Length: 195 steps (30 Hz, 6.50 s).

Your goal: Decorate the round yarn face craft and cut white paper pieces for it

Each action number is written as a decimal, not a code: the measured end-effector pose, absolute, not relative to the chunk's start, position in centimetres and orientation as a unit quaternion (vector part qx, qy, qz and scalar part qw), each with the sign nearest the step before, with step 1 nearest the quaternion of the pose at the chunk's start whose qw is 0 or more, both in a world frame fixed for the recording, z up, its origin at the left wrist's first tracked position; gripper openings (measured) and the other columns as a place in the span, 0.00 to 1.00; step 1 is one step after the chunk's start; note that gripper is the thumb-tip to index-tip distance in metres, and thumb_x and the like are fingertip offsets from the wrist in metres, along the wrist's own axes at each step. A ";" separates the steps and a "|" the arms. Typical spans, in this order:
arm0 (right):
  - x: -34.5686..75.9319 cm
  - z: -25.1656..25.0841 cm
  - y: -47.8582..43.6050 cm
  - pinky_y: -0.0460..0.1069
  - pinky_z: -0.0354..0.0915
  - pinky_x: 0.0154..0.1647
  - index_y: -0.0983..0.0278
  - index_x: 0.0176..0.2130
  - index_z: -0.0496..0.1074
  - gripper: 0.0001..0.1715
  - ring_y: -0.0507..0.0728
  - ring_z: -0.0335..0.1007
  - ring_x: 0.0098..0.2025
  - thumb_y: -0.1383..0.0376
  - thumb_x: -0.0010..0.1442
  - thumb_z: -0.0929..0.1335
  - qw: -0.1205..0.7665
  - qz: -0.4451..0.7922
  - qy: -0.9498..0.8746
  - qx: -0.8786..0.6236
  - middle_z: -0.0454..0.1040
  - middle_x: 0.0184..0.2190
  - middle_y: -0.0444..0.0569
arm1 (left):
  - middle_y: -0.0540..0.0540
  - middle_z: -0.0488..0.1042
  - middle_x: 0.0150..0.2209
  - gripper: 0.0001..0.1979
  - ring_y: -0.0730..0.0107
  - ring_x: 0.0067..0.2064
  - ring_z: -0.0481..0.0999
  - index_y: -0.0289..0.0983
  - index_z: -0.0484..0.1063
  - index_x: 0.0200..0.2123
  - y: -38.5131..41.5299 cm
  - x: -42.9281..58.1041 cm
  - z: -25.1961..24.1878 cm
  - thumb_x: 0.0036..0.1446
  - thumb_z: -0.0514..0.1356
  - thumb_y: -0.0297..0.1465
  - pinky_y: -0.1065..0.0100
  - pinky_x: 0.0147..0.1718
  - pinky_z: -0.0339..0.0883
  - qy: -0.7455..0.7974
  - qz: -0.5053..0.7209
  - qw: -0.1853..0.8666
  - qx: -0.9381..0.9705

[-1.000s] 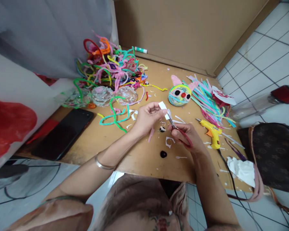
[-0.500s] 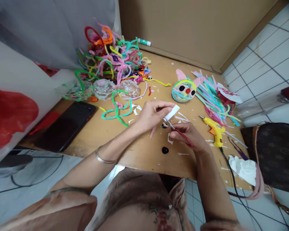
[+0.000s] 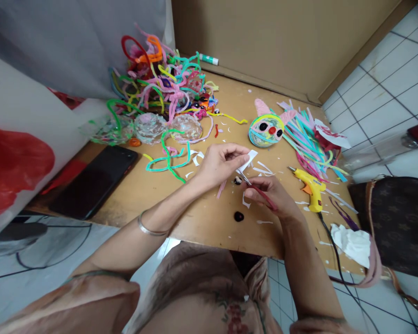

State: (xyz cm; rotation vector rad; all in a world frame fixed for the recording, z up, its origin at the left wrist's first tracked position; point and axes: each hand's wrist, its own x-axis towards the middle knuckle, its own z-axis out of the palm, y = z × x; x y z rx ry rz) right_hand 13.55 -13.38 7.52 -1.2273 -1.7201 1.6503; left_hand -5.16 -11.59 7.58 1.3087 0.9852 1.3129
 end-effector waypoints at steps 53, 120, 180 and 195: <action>13.4 7.8 -13.3 0.47 0.59 0.28 0.66 0.29 0.79 0.30 0.50 0.61 0.25 0.43 0.41 0.78 0.236 0.575 -0.628 -0.468 0.68 0.23 0.43 | 0.51 0.72 0.26 0.03 0.76 0.26 0.68 0.35 0.75 0.28 -11.2 -4.9 7.2 0.50 0.64 0.30 0.70 0.29 0.63 0.425 0.570 0.459 0.533; 13.6 7.4 -13.4 0.45 0.49 0.20 0.65 0.36 0.74 0.30 0.48 0.54 0.18 0.42 0.51 0.74 0.404 0.552 -0.569 -0.456 0.60 0.17 0.37 | 0.47 0.78 0.27 0.11 0.76 0.28 0.76 0.34 0.71 0.29 -11.3 -4.7 7.6 0.45 0.70 0.28 0.72 0.32 0.69 0.345 0.560 0.662 0.359; 14.0 7.0 -13.2 0.46 0.53 0.22 0.65 0.37 0.76 0.31 0.49 0.55 0.21 0.40 0.51 0.73 0.338 0.565 -0.636 -0.402 0.62 0.18 0.38 | 0.52 0.77 0.26 0.13 0.75 0.28 0.77 0.35 0.68 0.35 -11.6 -5.1 7.9 0.45 0.66 0.25 0.72 0.31 0.68 0.353 0.477 0.628 0.503; 14.5 7.0 -13.1 0.47 0.56 0.24 0.64 0.37 0.76 0.32 0.49 0.55 0.22 0.40 0.51 0.73 0.324 0.583 -0.644 -0.375 0.64 0.21 0.40 | 0.52 0.77 0.25 0.15 0.76 0.26 0.75 0.35 0.69 0.38 -11.8 -5.6 8.2 0.45 0.65 0.25 0.73 0.28 0.66 0.325 0.450 0.651 0.517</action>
